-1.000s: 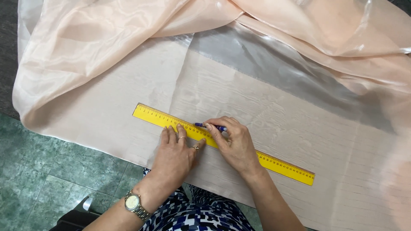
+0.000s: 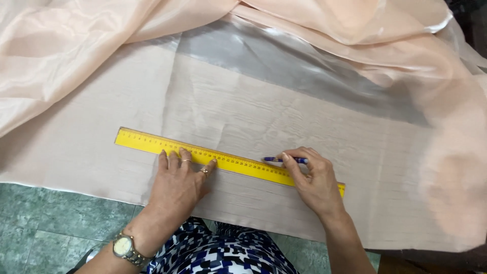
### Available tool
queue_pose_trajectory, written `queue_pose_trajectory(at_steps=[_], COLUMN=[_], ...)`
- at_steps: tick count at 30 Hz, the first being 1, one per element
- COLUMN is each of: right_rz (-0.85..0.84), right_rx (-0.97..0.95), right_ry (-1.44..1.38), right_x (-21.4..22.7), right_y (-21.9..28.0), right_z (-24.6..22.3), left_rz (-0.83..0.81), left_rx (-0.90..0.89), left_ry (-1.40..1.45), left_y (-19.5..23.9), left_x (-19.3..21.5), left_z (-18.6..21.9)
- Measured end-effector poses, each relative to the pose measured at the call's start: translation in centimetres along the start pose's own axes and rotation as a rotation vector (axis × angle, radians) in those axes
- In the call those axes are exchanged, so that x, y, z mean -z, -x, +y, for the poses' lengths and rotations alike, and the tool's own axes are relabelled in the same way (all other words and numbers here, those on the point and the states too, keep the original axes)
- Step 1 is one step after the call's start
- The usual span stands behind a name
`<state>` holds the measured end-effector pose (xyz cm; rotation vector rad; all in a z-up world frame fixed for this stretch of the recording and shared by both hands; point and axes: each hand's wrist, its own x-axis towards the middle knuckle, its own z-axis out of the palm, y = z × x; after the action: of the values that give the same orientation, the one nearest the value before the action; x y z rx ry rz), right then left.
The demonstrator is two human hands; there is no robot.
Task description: The person uses a long yellow ruler and a blue pen to draw multiple parallel lines across a piece of fabric on a work table.
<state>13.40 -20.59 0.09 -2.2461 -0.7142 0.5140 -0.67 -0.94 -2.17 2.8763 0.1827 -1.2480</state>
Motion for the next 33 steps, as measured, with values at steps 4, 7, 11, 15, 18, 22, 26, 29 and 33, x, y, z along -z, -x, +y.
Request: queue_pose_trajectory(at_steps=[4,7,11,15,18,22,26,29,33], right_rz=[-0.067,-0.077,-0.048,-0.069,-0.07,-0.033,0.059,0.093,0.042], right_rx=[-0.004,0.012,0.089,-0.027,-0.172,-0.377,-0.41,-0.445,-0.347], right_ry=[0.004,-0.02,-0.023,-0.023,-0.013,-0.017,0.011,-0.077,-0.103], right_x=[-1.0,-1.8,-1.9,-0.4,1.5,4.4,5.9,5.5,4.3], right_y=[0.0,-0.1,-0.2,0.4,1.1,2.3,3.2,3.2,2.8], right_z=[-0.1,0.0,0.5,1.2,2.3,4.1,5.4,5.2,4.7], left_rz=[0.073,-0.023,-0.094,-0.07,-0.087,-0.089,-0.07,0.037,0.043], left_rx=[-0.091,-0.174,-0.21,-0.184,-0.197,-0.19,-0.179,-0.156,-0.271], left_ry=[-0.128,-0.161,-0.219,-0.236,-0.245,-0.25,-0.263,-0.286,-0.36], left_y=[-0.8,-1.2,-2.0,-3.0,-2.8,-2.9,-3.2,-3.4,-3.1], left_x=[-1.1,1.1,2.2,2.0,2.5,2.4,2.0,1.8,3.0], left_z=[3.3,5.8,7.5,8.3,8.3,8.4,8.9,10.0,12.2])
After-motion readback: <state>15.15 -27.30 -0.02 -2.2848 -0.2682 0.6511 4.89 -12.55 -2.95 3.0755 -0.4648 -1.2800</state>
